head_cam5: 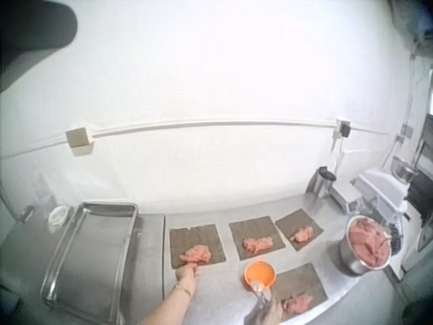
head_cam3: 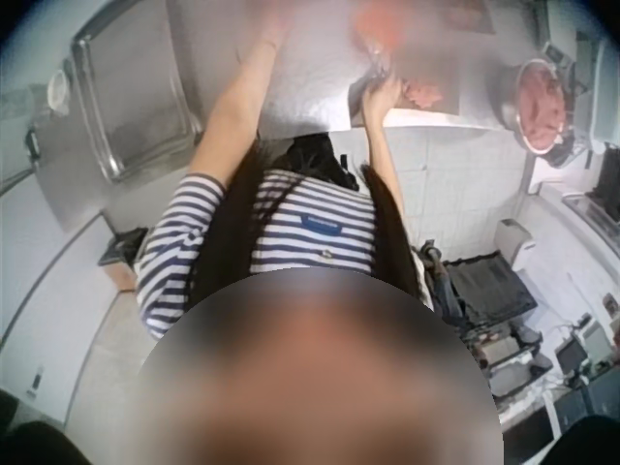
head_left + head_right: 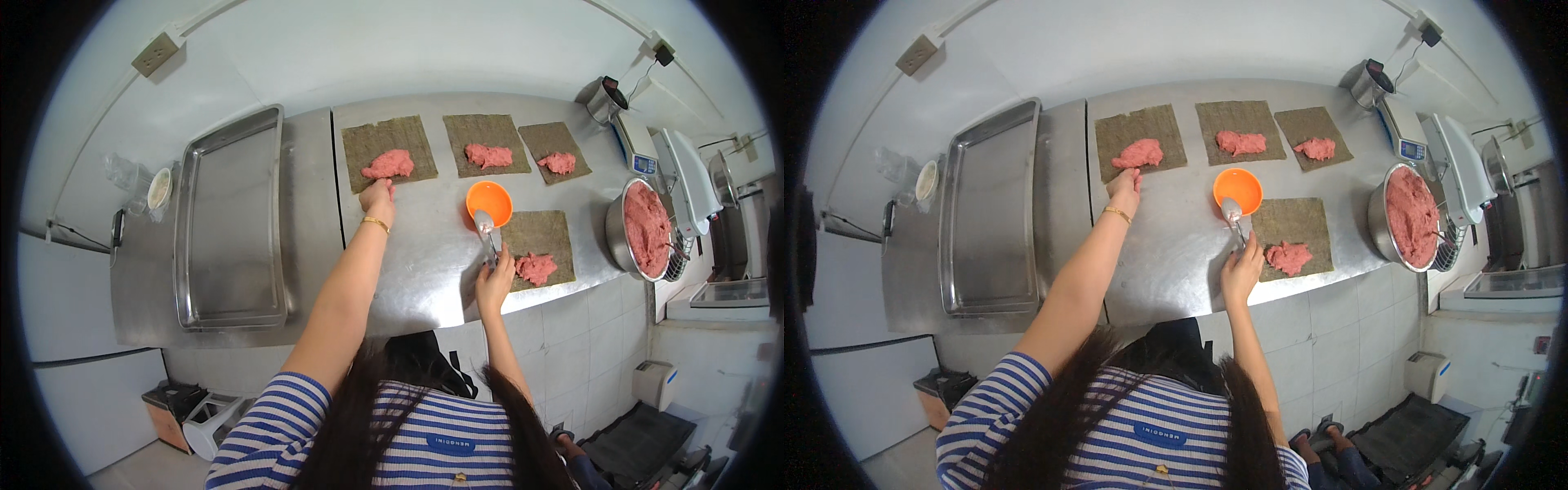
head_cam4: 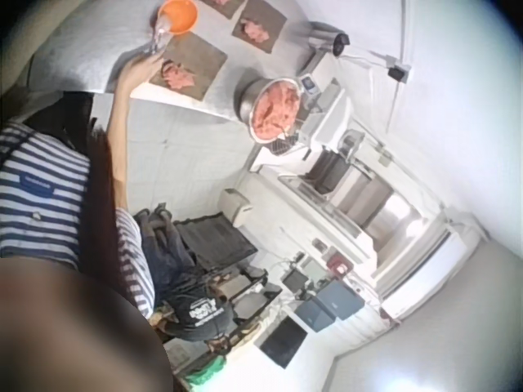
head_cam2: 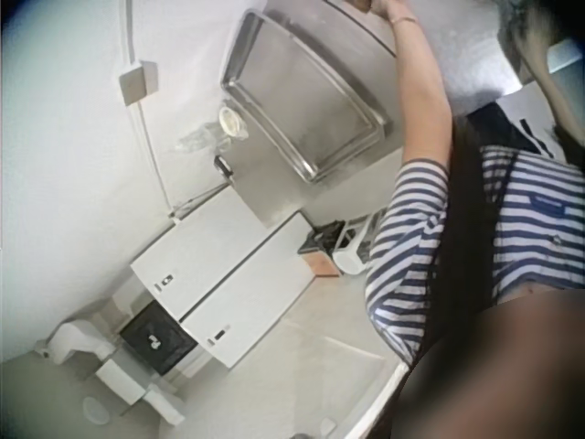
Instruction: The person cleans a metal tray with a brush and liquid, then spreads pink ground meat onto several sheets of nori using a spoon. The person places the tray on a shelf and continues spreading meat on additional nori sheets.
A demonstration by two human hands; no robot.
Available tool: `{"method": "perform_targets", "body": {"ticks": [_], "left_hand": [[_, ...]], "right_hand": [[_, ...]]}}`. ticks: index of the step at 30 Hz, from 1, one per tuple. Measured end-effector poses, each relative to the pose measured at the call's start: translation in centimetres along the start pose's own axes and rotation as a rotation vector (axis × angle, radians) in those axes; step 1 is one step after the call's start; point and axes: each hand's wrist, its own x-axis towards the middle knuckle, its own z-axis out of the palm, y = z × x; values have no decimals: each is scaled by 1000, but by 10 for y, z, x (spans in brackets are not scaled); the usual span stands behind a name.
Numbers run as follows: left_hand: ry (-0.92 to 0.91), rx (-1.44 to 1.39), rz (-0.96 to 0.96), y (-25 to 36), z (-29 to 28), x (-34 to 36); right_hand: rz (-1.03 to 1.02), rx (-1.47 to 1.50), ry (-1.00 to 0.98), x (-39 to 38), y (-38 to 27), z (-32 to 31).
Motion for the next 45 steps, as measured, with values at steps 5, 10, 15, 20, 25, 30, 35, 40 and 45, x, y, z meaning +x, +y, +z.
{"method": "perform_targets", "body": {"ticks": [5,10,15,20,25,30,35,40,45], "left_hand": [[-65,-34,40,10,4,-3],[-147,-236,93,25,-8,-5],[-288,-485,110,38,-45,-4],[-513,-333,142,54,-103,-40],[-595,-116,42,58,-152,-90],[-490,286,36,4,-159,-121],[-515,514,71,-36,-154,-118],[-446,648,232,-43,-159,-109],[-365,858,347,-42,-178,-109]], "right_hand": [[-31,52,-35,13,6,7],[-66,181,-35,19,11,-3],[-103,324,-78,22,18,-24],[-111,597,-213,21,15,-39],[96,820,-355,18,15,-43],[134,777,-415,19,20,-39],[-82,689,-418,18,6,-41],[168,939,-499,8,-12,-39],[289,814,-496,1,-7,-16]]}}
